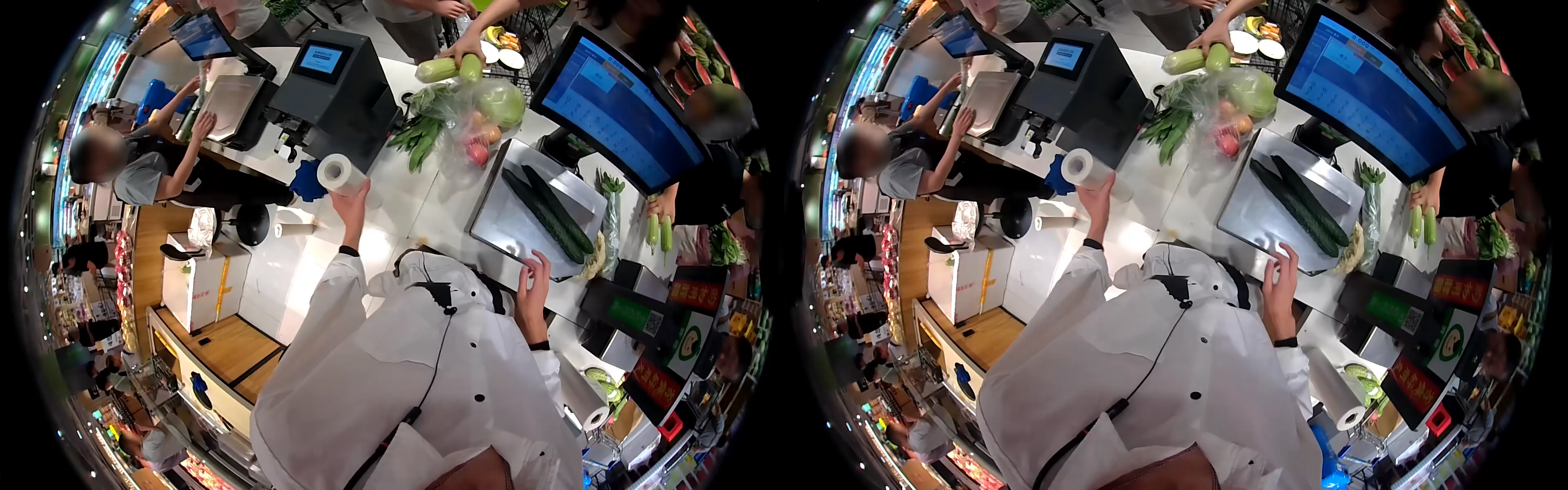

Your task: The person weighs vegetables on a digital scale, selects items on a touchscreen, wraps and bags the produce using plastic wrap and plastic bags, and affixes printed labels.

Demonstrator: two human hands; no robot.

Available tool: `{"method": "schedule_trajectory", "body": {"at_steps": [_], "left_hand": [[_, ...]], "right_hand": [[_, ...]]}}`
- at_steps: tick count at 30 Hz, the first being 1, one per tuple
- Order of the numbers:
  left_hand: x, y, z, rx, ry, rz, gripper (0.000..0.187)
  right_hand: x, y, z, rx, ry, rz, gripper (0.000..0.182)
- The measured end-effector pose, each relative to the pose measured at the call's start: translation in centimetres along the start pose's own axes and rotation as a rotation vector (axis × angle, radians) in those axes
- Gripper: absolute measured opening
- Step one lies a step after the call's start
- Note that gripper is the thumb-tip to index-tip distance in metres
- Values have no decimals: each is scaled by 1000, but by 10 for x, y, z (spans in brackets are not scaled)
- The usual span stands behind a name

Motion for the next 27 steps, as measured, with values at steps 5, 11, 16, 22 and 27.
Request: {"method": "schedule_trajectory", "body": {"at_steps": [5, 11, 16, 22, 27], "left_hand": [[-49, -2, -13, 591, -230, -298, 59], [-96, -25, 41, 971, -767, -434, 81], [-99, -35, 74, 933, -1081, -645, 80], [-108, -33, 85, 947, -1387, -850, 71], [-96, -53, 74, 910, -1230, -999, 68]], "right_hand": [[58, 58, 31, 220, 249, -136, 19], [133, 129, 90, 352, 453, -131, 39], [130, 140, 88, 285, 408, 44, 33], [122, 130, 95, 103, 231, -96, 22], [125, 128, 62, -123, 483, 12, 22]]}}
Point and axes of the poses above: each hand's wrist, its own y-axis towards the middle knuckle, its own z-axis out of the palm, x = y × z, the point moved 1 cm from there along y, towards the middle knuckle, and after that the axes turned 9 degrees about x, right-handed, at the moved point
